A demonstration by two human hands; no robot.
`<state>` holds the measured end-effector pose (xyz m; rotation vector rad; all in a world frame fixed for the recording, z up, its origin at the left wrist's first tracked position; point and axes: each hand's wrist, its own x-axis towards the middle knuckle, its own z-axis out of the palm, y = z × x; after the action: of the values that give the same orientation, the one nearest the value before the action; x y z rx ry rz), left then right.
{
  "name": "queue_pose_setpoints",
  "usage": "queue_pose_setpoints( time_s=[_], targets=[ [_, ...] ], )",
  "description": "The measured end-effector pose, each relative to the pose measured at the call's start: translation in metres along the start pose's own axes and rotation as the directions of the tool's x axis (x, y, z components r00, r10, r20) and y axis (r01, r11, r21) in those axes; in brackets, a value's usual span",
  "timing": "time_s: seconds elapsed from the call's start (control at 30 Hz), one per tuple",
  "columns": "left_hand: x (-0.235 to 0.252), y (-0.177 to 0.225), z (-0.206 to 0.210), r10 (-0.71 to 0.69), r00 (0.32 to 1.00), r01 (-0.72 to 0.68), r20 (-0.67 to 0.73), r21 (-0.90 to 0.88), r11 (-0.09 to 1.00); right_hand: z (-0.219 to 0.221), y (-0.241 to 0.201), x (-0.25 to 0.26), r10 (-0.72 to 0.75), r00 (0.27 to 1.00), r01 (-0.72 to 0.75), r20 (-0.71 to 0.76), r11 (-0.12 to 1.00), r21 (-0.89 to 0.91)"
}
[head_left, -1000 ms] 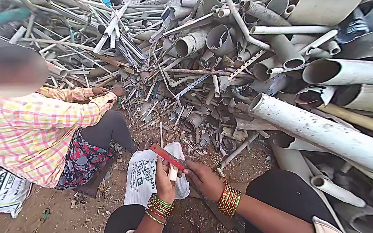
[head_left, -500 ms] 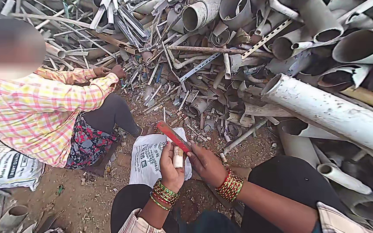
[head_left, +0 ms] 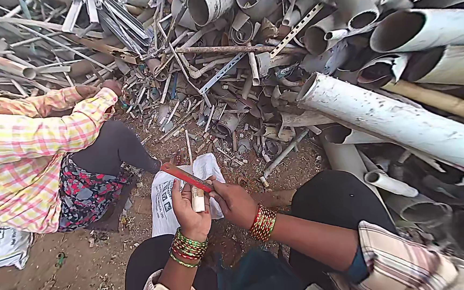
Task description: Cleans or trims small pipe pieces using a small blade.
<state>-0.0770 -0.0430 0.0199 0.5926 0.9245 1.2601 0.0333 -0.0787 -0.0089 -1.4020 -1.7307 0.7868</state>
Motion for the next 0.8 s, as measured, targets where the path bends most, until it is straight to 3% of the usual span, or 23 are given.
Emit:
queue_pose_setpoints(
  time_s=[0.17, 0.3, 0.5, 0.67, 0.8],
  targets=[
    [0.003, -0.001, -0.003, 0.022, 0.998, -0.025, -0.064, -0.043, 0.999, -0.007, -0.002, 0.004, 0.001, 0.984, -0.006, 0.181, 0.999, 0.031],
    [0.005, -0.002, -0.005, 0.015, 0.999, -0.019, -0.047, -0.081, 0.997, -0.014, -0.006, 0.005, 0.001, 0.976, 0.006, 0.219, 1.0, -0.029],
    [0.0, -0.006, 0.003, 0.021, 0.999, -0.023, -0.034, -0.069, 0.997, -0.001, -0.001, 0.003, 0.014, 1.0, -0.013, 0.005, 0.992, -0.128],
    [-0.004, -0.012, 0.004, 0.059, 0.995, -0.053, 0.077, -0.068, 0.996, -0.003, -0.001, 0.004, 0.113, 0.994, -0.113, -0.002, 0.986, -0.12],
    [-0.007, -0.019, 0.005, 0.169, 0.982, -0.173, 0.081, 0.047, 0.984, -0.002, -0.003, 0.001, 0.133, 0.991, -0.131, 0.03, 0.99, -0.061]
  ],
)
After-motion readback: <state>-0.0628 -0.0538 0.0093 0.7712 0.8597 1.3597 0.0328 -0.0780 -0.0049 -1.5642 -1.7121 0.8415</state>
